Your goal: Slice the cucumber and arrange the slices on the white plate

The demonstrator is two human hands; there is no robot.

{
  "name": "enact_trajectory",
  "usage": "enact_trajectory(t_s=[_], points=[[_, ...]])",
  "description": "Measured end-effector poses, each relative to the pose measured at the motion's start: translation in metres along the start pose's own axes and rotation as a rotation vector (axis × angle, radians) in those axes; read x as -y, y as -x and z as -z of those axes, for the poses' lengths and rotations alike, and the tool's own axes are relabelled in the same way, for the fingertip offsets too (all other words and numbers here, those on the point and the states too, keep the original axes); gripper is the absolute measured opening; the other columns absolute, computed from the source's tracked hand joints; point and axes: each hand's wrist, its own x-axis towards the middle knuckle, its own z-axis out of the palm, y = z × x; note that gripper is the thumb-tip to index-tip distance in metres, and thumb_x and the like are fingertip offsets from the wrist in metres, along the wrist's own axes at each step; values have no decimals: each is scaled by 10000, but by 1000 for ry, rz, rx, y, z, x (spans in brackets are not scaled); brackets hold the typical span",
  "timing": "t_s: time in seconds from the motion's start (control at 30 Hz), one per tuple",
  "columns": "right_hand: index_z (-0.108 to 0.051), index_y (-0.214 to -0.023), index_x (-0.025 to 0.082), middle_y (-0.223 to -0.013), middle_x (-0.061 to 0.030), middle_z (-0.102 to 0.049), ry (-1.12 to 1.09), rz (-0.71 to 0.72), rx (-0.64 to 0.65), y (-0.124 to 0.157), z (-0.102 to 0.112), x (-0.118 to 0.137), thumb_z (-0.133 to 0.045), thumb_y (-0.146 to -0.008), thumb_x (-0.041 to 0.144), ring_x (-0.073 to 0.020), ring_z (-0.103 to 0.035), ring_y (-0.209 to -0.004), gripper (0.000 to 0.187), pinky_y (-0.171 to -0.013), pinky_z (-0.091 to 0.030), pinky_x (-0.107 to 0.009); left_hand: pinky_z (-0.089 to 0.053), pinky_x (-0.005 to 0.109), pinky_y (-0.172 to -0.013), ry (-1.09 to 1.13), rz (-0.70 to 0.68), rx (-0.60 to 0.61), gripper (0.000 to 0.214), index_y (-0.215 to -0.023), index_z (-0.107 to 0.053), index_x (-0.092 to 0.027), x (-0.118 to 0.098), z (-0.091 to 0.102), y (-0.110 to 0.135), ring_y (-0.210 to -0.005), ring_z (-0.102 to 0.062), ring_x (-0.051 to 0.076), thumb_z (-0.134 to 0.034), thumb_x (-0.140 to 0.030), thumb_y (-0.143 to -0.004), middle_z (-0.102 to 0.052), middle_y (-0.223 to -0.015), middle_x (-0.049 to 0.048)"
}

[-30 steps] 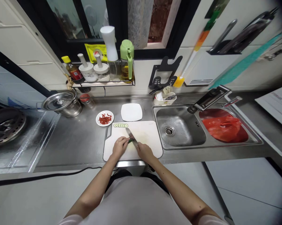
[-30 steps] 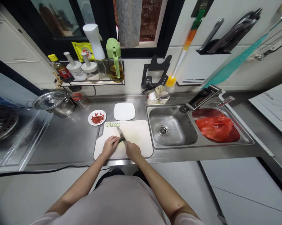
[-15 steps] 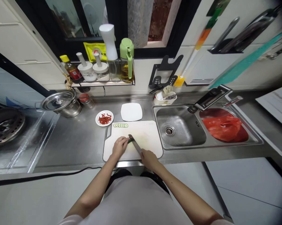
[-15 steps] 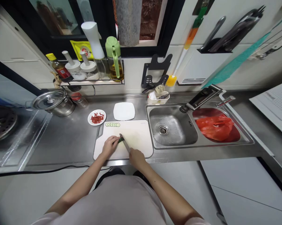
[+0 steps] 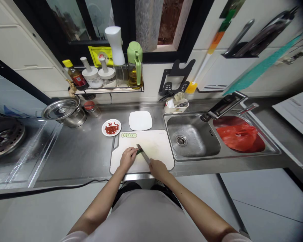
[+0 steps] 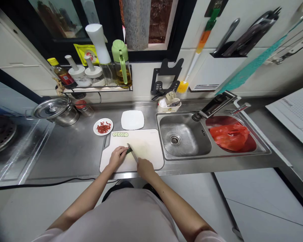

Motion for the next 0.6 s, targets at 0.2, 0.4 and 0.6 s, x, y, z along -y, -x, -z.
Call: enact_trajectory(t_s=[0.2,0.4,0.6], points=[[-560,-1087,141,-992,-152,-668,10,0,-14,-8,0,4,-339,-927,179,-235,-631,-940,275,-738,-412,-310,-502,326,-837,-1,2,4,242,-1045,-683,-236,-1,1,0,-902,-607,166,-488,-216,-903,-660,-946,48],[-557,-1080,135,-1008,-156,-661,15,16,-11,-13,2,8,-329,-926,175,-237,-625,-926,278,-730,-413,-313,-499,307,-835,-2,-2,-1,235,-1039,-680,-235,-1,1,-1,-911,-609,159,-491,-207,-902,-660,-962,41],[-554,-1087,128,-996,-156,-661,25,32,-32,-19,-2,9,-324,-917,162,-238,-623,-940,288,-740,-423,-314,-498,312,-837,0,0,6,239,-1046,-677,-230,0,0,0,-911,-605,161,-489,-206,-901,-662,-963,43]])
